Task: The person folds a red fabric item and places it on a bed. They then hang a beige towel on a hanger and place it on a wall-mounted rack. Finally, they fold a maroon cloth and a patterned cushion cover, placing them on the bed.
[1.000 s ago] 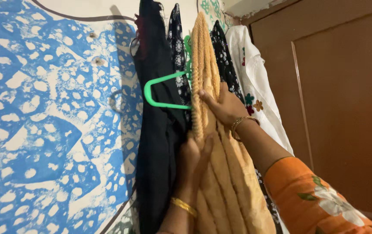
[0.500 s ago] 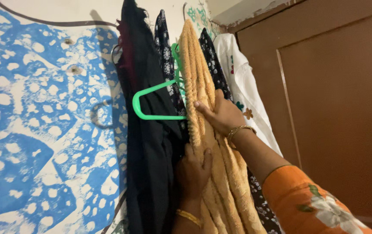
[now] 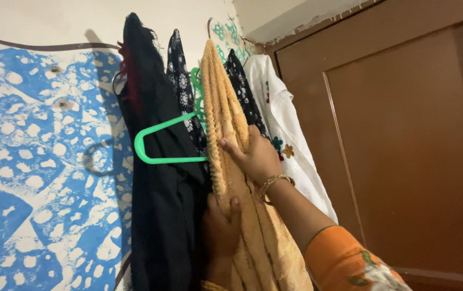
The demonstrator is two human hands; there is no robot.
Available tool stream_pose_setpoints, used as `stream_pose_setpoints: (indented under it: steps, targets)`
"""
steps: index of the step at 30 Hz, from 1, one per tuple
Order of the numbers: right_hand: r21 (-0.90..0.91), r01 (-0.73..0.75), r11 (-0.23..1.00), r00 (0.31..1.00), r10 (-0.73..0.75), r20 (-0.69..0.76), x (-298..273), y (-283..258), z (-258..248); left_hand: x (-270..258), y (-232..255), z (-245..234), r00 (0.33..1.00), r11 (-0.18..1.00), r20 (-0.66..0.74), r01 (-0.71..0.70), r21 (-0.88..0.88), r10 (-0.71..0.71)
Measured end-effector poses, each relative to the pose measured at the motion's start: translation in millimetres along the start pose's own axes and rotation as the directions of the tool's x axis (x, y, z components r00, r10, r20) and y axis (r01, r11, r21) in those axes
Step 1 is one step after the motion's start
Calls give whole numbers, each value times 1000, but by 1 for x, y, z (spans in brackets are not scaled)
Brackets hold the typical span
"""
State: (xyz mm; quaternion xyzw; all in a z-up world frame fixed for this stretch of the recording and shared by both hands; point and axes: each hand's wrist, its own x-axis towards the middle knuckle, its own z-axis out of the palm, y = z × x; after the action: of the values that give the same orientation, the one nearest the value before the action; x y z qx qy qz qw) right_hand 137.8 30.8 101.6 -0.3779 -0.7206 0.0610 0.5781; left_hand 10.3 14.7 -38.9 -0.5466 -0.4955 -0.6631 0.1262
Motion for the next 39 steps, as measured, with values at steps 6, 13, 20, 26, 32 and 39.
stream_pose_setpoints:
  steps: [6,13,20,26,32,39]
  targets:
    - [30,32,999,999,-33,35,21,42,25,-3,4,3,1000,1000,-12,27,8,-27]
    - [64,106,992,908,-70,-413,29,123,31,-2,-11,21,998,985,-23,-46,164,50]
    - [-257,-130,958,991,124,-42,54,204,17,-2,-34,34,970,974,-124,-197,114,210]
    - [-172,-201,964,976,213,53,43,223,15,-4,-39,42,986,978,-118,-90,191,114]
    - [-378,-283,882,959,261,-111,68,256,-49,-2,-45,45,980,963,-109,-135,233,164]
    - [-336,-275,901,960,240,-140,84,265,-93,-1,-41,47,978,955,-125,-129,267,167]
